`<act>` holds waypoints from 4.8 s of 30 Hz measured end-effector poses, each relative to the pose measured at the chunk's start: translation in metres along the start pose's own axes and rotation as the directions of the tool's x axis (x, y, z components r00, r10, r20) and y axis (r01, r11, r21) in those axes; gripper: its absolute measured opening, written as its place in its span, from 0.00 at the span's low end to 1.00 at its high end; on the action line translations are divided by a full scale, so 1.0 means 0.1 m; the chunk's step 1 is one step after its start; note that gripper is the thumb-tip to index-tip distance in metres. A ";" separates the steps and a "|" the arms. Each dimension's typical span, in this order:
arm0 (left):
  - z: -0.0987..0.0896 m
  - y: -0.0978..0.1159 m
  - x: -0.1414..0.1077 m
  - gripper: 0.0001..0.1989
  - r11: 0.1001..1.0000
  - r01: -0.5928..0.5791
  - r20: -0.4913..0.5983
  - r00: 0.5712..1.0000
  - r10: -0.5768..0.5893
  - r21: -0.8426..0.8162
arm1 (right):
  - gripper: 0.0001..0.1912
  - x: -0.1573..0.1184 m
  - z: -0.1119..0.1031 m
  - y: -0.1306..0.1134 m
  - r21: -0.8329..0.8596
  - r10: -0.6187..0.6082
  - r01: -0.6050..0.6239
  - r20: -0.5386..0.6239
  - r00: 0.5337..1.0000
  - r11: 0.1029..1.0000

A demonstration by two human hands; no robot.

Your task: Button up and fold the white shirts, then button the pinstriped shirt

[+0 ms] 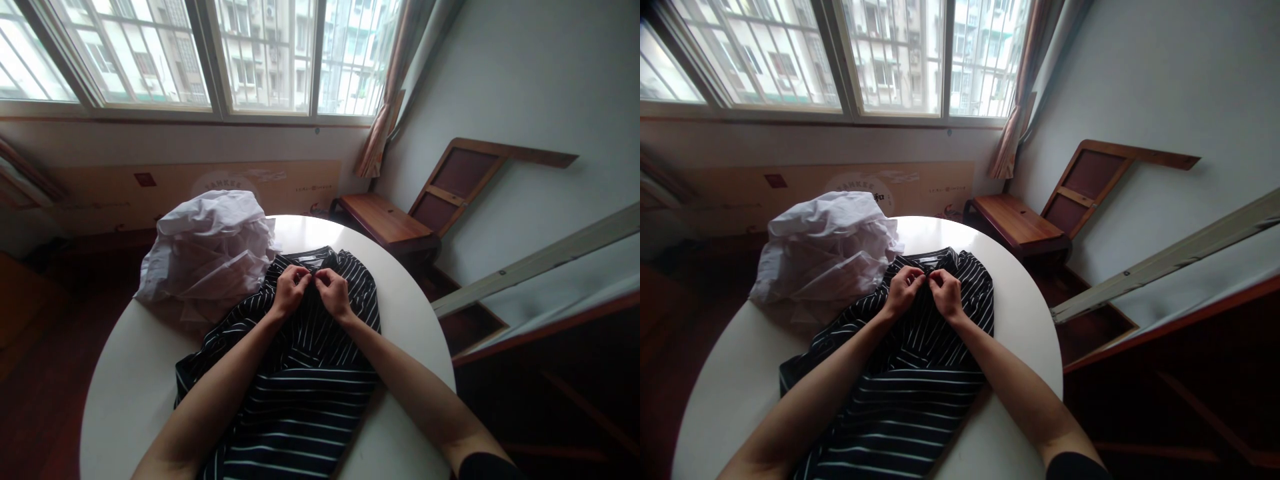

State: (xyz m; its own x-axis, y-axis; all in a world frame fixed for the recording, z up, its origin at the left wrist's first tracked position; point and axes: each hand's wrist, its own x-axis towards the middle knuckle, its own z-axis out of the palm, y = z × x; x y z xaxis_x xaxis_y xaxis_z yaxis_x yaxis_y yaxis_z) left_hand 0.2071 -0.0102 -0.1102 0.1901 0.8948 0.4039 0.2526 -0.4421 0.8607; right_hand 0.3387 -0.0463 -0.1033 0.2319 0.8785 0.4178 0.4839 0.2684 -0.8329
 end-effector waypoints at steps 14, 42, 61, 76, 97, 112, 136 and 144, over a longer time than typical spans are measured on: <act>-0.01 0.01 0.03 0.08 0.992 0.100 0.000 0.995 -0.100 -0.078 | 0.06 -0.01 0.00 0.00 -0.011 0.070 -0.070 0.047 0.996 0.997; -0.36 0.30 0.04 0.09 0.911 -0.055 -0.224 0.962 0.159 0.409 | 0.14 0.28 -0.17 -0.18 0.670 0.390 -0.456 0.260 0.883 0.586; -0.32 0.25 -0.16 0.16 0.836 0.456 0.168 0.890 -0.424 -0.306 | 0.06 -0.27 -0.13 -0.31 0.057 0.015 -0.028 0.227 0.974 0.998; -0.38 0.25 -0.15 0.14 0.843 0.484 0.377 0.845 -0.380 -0.236 | 0.06 -0.24 -0.13 -0.27 -0.023 0.036 -0.031 0.242 0.970 0.999; -0.37 0.10 -0.11 0.08 0.988 0.137 0.023 0.991 -0.136 -0.077 | 0.18 -0.18 -0.04 -0.15 0.489 0.370 -0.414 0.190 0.909 0.767; -0.45 0.50 -0.46 0.08 0.827 -0.048 0.245 0.963 -0.111 0.560 | 0.16 0.22 -0.07 -0.25 0.487 0.203 -0.287 0.218 0.955 0.825; -0.38 0.14 -0.42 0.23 0.844 0.093 0.192 0.955 -0.225 0.528 | 0.14 0.26 -1.79 0.66 -0.653 0.047 0.239 0.389 0.920 0.719; -0.31 0.21 -0.50 0.10 0.767 -0.059 0.251 0.958 -0.135 0.638 | 0.10 0.16 -1.07 -0.01 -0.607 -0.145 0.277 0.257 0.955 0.745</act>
State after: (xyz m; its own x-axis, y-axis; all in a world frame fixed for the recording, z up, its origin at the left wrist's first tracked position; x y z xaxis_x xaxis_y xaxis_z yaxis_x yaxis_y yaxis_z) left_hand 0.1737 -0.0621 -0.1026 0.3864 0.9019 0.1928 0.7883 -0.4315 0.4386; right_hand 0.4323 -0.0751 -0.0575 -0.0658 0.9021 0.4266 0.9368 0.2030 -0.2848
